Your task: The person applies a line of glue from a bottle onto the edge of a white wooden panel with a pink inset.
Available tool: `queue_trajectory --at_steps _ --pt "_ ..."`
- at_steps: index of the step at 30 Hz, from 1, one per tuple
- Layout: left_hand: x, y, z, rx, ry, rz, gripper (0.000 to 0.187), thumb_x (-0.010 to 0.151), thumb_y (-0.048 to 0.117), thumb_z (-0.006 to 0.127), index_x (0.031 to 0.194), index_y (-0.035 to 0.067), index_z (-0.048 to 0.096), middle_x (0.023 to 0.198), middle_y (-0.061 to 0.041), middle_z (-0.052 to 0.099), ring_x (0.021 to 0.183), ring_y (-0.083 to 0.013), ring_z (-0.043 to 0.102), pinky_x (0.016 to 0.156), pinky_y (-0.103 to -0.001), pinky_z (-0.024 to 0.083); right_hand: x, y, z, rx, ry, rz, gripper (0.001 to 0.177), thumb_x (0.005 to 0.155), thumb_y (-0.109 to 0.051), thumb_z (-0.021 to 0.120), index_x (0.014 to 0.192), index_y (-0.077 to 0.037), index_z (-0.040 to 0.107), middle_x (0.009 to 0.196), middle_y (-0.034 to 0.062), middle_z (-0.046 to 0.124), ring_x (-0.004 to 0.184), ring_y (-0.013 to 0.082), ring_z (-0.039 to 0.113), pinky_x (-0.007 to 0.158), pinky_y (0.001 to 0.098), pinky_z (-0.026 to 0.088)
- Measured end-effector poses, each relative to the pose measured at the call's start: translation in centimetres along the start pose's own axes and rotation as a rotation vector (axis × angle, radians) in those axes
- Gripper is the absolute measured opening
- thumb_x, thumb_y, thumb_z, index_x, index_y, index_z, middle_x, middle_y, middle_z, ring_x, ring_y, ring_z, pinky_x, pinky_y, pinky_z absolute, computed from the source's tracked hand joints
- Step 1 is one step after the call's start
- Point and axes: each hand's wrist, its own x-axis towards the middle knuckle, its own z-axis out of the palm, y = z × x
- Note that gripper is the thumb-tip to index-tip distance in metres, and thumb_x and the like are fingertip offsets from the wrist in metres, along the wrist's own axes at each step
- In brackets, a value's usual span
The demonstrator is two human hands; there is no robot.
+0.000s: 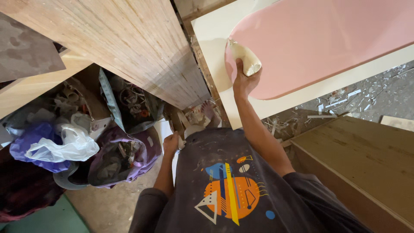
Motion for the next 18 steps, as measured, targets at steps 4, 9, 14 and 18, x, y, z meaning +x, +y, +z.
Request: queue_trajectory --at_steps 4,9,14,18 --pt "0.1 -0.1 -0.1 -0.018 0.015 0.0 0.059 0.091 0.059 0.06 0.118 0.011 0.078 0.116 -0.025 0.073 0.121 -0.046 0.063 0.104 -0.052 0.048 0.2 -0.1 0.1 0.047 0.009 0.029 0.05 0.071 -0.035 0.099 0.1 -0.014 0.064 0.088 0.0069 0.068 0.086 0.0194 0.066 0.089 0.0372 0.052" --pt "0.9 -1.4 0.7 -0.005 0.016 -0.008 0.057 0.089 0.06 0.061 0.115 0.013 0.079 0.115 -0.025 0.074 0.121 -0.0471 0.063 0.104 -0.053 0.047 -0.1 -0.1 -0.5 0.061 -0.012 0.056 0.048 0.072 -0.028 0.099 0.102 -0.013 0.066 0.09 0.0045 0.07 0.087 0.0159 0.066 0.092 0.0348 0.052" --pt "-1.6 0.3 0.9 -0.036 0.016 0.008 0.057 0.09 0.058 0.059 0.113 0.01 0.079 0.115 -0.026 0.073 0.121 -0.0486 0.062 0.104 -0.054 0.047 -0.6 1.2 -1.8 0.014 -0.065 0.03 0.05 0.073 -0.028 0.099 0.106 -0.011 0.065 0.094 0.0095 0.07 0.091 0.0205 0.068 0.094 0.0376 0.051" --pt "-2.7 0.8 1.6 -0.017 0.004 -0.011 0.06 0.09 0.059 0.059 0.118 0.009 0.077 0.118 -0.027 0.073 0.124 -0.0472 0.062 0.106 -0.052 0.047 -1.0 1.5 -3.2 0.005 -0.115 0.066 0.051 0.074 -0.028 0.099 0.108 -0.011 0.065 0.097 0.0077 0.071 0.095 0.0191 0.068 0.095 0.0405 0.052"
